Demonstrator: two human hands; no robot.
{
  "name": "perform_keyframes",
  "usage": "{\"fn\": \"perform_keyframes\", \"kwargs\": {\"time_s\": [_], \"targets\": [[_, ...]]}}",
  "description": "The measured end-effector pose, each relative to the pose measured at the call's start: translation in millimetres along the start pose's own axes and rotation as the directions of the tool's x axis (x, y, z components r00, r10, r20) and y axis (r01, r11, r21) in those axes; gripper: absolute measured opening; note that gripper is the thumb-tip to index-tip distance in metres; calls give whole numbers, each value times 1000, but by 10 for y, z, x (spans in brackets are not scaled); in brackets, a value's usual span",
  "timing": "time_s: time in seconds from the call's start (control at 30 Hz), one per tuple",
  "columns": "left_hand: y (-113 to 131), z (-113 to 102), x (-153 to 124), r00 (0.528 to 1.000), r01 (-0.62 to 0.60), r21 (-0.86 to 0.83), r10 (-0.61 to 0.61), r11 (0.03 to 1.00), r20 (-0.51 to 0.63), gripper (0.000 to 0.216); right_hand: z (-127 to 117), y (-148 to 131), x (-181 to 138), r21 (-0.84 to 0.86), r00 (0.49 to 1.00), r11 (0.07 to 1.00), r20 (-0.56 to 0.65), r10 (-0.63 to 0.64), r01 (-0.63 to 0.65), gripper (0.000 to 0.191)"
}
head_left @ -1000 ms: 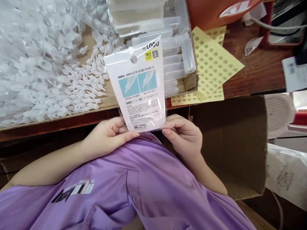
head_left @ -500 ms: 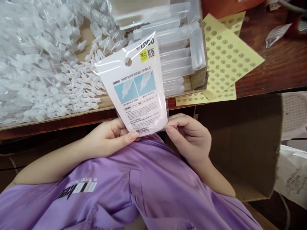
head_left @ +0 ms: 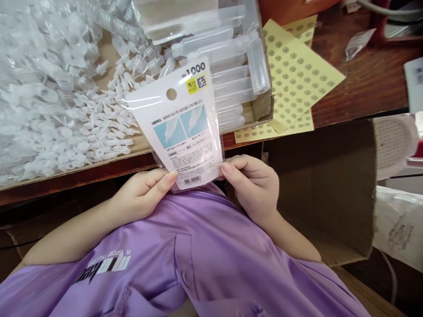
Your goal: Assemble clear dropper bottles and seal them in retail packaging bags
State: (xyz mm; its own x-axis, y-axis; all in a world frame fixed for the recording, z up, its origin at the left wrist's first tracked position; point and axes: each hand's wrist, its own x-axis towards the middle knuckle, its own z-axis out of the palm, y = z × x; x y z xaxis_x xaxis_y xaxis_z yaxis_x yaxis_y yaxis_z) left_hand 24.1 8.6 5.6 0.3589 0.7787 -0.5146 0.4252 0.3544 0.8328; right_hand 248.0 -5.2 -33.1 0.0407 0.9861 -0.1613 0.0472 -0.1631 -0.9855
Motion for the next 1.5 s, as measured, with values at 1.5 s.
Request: {"fn": "perform_keyframes", "kwargs": {"time_s": [1.5], "targets": [[-310,-200,-105,896,-430,75,416,899,156,49,153,-233,40,-306,968,945,249,-39,117,21]]}}
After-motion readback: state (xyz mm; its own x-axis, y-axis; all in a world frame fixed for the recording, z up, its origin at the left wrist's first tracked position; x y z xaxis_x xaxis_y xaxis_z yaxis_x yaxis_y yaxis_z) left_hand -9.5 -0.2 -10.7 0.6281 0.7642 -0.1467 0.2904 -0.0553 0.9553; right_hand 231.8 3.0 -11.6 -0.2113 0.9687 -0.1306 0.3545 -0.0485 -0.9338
